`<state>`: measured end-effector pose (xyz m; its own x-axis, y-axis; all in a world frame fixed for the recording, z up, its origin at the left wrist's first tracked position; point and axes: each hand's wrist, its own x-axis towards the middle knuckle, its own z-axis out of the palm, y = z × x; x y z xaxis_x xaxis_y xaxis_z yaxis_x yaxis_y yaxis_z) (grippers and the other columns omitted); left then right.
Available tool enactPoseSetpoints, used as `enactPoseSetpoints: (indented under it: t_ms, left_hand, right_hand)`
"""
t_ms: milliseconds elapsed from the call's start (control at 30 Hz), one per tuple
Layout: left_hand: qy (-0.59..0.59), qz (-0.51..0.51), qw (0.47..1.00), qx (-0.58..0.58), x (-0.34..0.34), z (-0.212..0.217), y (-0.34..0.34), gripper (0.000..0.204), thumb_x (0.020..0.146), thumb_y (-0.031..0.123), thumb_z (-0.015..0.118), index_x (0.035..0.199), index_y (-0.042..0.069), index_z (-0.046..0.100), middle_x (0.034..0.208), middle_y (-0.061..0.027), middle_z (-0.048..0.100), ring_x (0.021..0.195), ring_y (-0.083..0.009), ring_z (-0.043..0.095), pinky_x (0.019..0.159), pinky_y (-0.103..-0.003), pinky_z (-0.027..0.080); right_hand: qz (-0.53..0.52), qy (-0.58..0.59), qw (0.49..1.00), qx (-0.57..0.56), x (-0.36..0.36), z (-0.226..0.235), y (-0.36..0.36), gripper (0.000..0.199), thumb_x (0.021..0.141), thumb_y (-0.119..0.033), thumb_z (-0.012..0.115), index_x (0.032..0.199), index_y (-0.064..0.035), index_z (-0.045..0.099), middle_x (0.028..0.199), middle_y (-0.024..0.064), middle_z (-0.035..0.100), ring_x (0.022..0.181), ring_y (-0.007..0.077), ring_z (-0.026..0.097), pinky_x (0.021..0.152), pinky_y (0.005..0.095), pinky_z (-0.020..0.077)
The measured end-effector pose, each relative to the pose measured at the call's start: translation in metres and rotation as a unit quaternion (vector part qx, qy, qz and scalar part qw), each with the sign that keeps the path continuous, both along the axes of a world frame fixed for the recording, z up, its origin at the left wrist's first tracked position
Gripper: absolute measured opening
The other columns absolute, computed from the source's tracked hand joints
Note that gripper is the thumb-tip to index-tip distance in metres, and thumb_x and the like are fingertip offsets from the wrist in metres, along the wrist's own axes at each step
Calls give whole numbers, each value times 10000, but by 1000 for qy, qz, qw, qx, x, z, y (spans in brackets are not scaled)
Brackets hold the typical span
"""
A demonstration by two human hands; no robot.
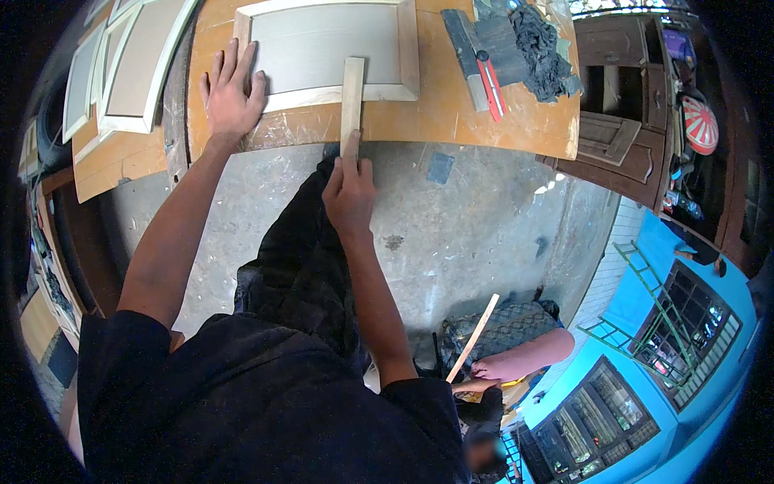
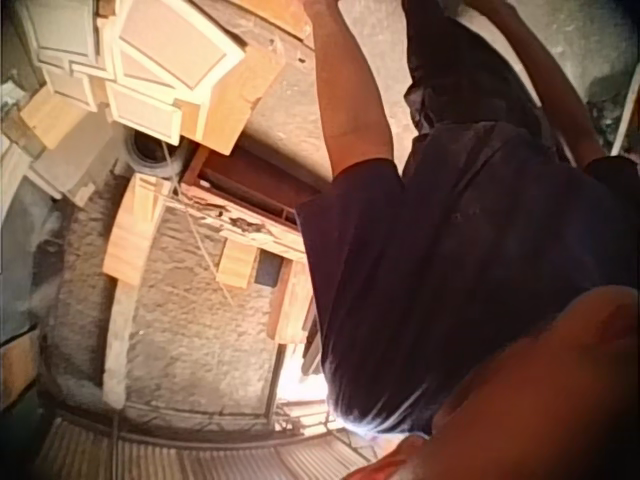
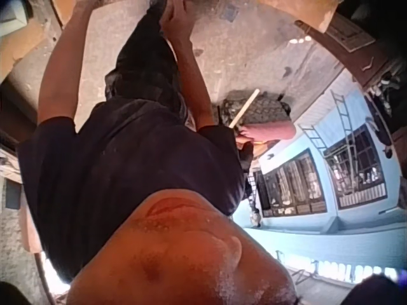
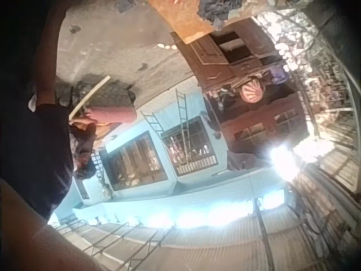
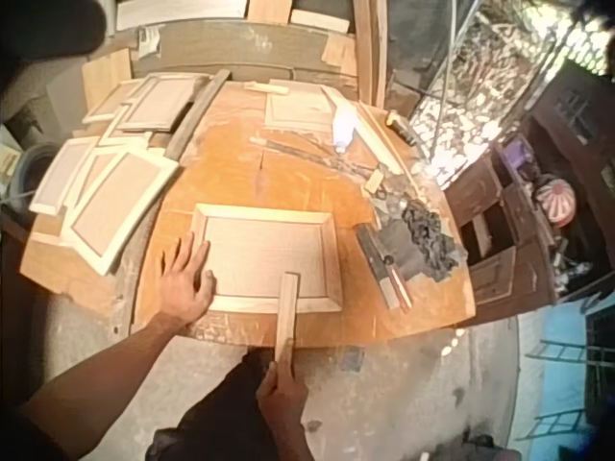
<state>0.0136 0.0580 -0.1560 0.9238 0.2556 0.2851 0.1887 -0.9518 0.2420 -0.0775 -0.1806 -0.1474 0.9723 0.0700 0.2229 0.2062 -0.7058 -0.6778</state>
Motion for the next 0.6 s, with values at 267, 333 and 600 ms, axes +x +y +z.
enactPoseSetpoints:
  t_ms: [267, 333, 600]
  left_hand:
    - [-15, -5, 1000, -9, 1, 0, 1, 567, 924, 387, 514, 1474, 250, 490, 1594, -92, 361, 1470, -358, 305, 1192, -602, 141]
    - [-14, -2, 1000, -10, 1, 3, 1, 566, 923, 389, 515, 1470, 247, 494, 1594, -96, 360, 1470, -358, 305, 1192, -602, 140]
    - [3, 5, 999, -51, 3, 13, -5, 662, 916, 360, 506, 1524, 127, 389, 1589, -155, 350, 1478, -353, 295, 1196, -604, 122]
  right_hand:
    - [12, 15, 1000, 8, -9, -3, 15, 498, 982, -113, 560, 1451, 23, 467, 810, 191, 571, 650, 324, 561, 592, 422, 455]
    - [17, 33, 999, 11, -13, -3, 15, 495, 983, -111, 560, 1453, 14, 469, 824, 193, 577, 656, 326, 567, 591, 420, 458]
    - [-9, 21, 999, 37, -23, 0, 36, 484, 972, -96, 578, 1442, -14, 492, 791, 155, 530, 636, 311, 556, 548, 410, 461]
